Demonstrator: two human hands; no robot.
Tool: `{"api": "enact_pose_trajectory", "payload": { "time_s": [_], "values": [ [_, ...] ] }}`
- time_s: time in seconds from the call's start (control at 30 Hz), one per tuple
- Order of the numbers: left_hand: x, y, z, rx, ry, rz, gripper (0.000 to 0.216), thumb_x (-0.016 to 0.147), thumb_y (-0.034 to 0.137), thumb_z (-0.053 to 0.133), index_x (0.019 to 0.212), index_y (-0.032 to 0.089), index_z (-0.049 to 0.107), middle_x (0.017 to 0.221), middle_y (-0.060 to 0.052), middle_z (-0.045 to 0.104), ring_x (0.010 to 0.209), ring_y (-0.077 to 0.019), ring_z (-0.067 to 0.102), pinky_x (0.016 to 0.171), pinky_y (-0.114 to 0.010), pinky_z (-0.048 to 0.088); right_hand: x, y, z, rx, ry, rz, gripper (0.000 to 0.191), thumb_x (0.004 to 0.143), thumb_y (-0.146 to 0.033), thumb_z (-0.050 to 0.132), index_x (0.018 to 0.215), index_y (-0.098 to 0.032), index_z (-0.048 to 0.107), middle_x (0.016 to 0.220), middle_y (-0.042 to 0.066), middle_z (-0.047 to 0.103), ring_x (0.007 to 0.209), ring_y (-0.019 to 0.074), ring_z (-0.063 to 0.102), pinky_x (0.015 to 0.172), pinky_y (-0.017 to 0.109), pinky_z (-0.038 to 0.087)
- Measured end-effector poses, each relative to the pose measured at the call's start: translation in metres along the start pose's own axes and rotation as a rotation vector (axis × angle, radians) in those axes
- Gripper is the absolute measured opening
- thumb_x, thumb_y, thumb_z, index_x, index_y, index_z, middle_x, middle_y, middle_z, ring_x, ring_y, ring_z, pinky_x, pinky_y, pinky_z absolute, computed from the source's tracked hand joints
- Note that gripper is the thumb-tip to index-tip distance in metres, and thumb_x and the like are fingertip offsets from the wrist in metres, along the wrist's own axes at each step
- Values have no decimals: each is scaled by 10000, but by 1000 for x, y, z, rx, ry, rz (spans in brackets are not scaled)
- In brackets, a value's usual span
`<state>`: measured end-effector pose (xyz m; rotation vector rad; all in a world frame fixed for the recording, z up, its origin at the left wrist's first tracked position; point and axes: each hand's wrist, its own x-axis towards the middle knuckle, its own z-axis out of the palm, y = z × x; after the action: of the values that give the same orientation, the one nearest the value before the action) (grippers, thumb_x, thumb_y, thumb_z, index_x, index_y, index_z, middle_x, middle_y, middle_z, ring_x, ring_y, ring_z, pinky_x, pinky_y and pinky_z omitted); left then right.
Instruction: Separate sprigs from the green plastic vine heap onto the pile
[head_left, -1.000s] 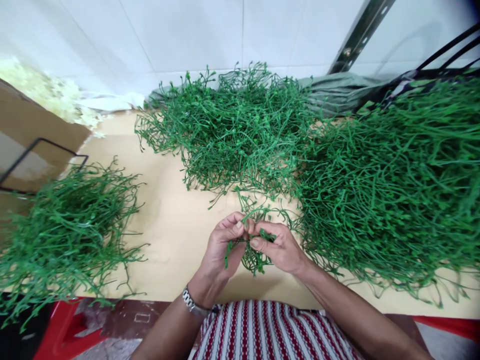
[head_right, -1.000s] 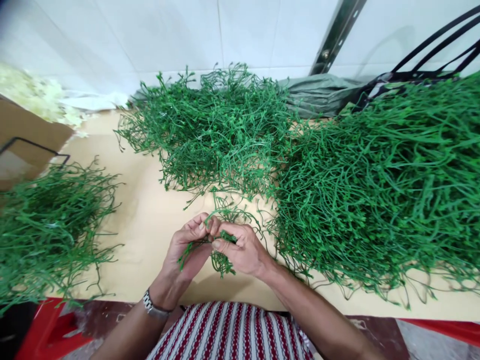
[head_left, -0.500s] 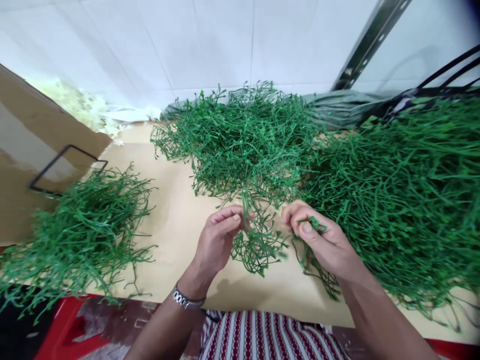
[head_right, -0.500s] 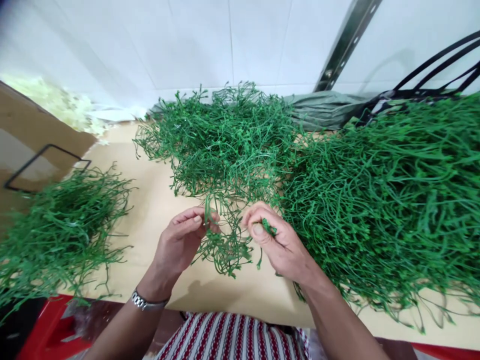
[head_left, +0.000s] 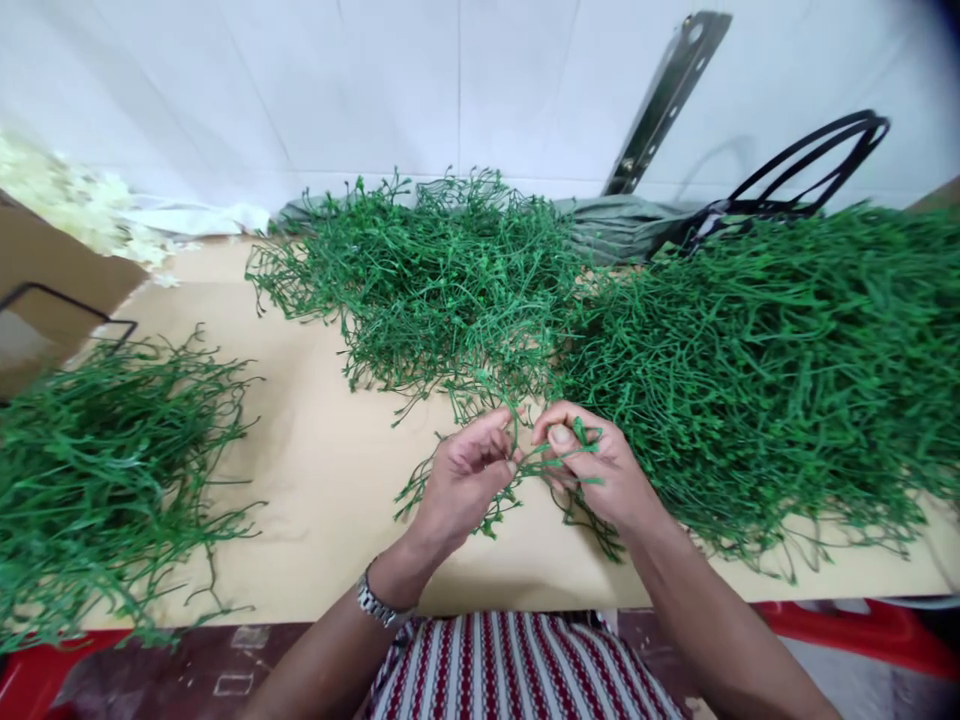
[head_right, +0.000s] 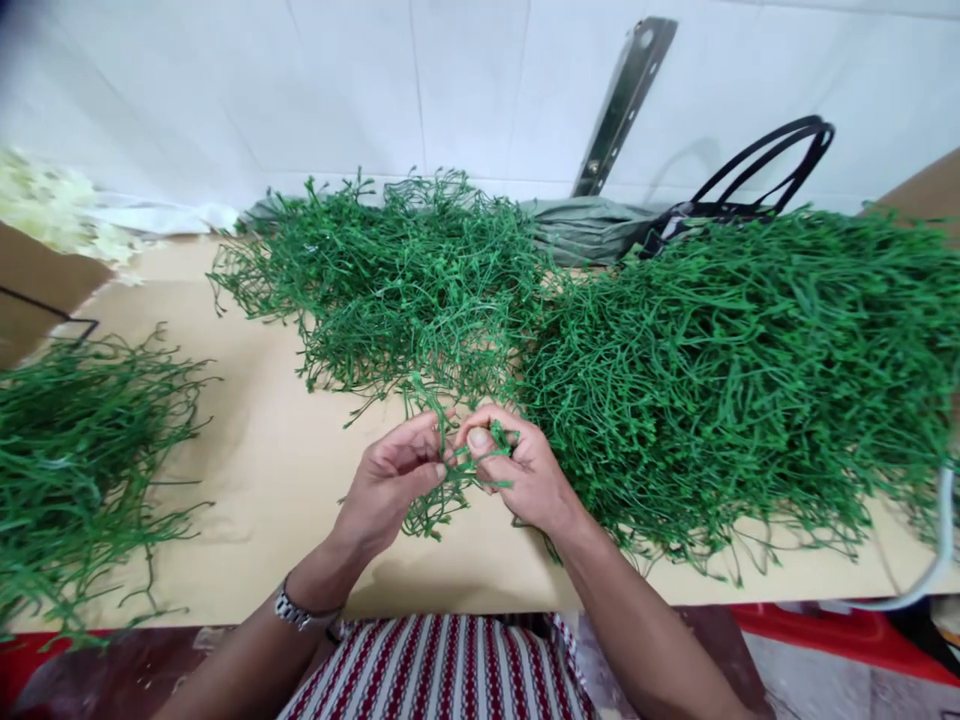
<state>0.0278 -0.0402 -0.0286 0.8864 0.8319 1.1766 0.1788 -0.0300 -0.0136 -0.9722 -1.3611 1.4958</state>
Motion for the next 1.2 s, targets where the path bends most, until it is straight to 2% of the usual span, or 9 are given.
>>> {"api": "enact_pose_trajectory", "payload": {
  "time_s": [0.07,0.17,0.27,0.43,0.57,0.7,0.83,1.0,1.2],
  "values": [
    [3,-1,0,114,19,61,373,636,82,609,992,191,626,613,46,493,564,-78,436,570,-220,344,1,1,-6,27,79,-45,213,837,-374,528,754,-178,538,569,-51,425,394,40,329,376,175,299],
    [6,2,-2,368,36,138,390,683,76,565,1059,177,596,635,36,502,591,-93,444,624,-239,362,-1,-7,-19,-13,381,-249,152,855,-326,513,782,-197,549,481,-78,338,384,57,307,391,188,323],
    [8,7,-3,540,50,214,347,702,58,537,1029,161,588,656,29,499,675,-111,483,755,-258,374,-8,-23,-23,-278,557,-431,106,859,-278,500,812,-206,562,503,-61,391,396,73,350,389,201,316],
    [9,15,3,608,12,241,353,725,62,499,1064,160,523,648,41,455,589,-95,456,587,-214,372,-12,-24,-8,-1023,103,-635,150,799,-153,525,936,-165,583,785,44,631,648,123,578,566,220,442],
    [9,19,8,499,49,190,314,711,79,533,1014,158,534,667,33,481,595,-89,457,577,-199,367,-4,0,-7,-1248,54,-648,148,783,-90,447,826,-143,579,712,45,615,640,140,576,574,232,424],
    [10,18,8,340,146,146,275,695,108,579,965,155,555,700,27,493,600,-75,450,550,-171,357,-3,13,-7,-1184,149,-676,151,775,-76,454,839,-130,579,682,42,598,603,138,552,578,236,409],
    [9,14,4,374,192,247,228,710,102,572,931,159,579,738,17,503,656,-78,479,592,-168,386,-4,10,-1,-857,43,-423,84,824,-189,504,820,-142,574,693,20,609,602,106,550,573,199,407],
    [4,8,-1,753,73,504,241,771,60,488,973,166,570,765,-2,545,681,-91,511,629,-192,420,0,1,-4,-708,7,-198,140,843,-253,498,803,-154,588,682,2,617,615,104,550,595,203,399],
    [1,8,-3,891,-43,604,255,786,45,460,994,163,551,826,-33,612,722,-108,574,646,-205,461,4,6,-8,-640,-132,-244,132,773,-225,593,883,-161,628,808,25,668,696,120,595,656,215,418]
  ]
}}
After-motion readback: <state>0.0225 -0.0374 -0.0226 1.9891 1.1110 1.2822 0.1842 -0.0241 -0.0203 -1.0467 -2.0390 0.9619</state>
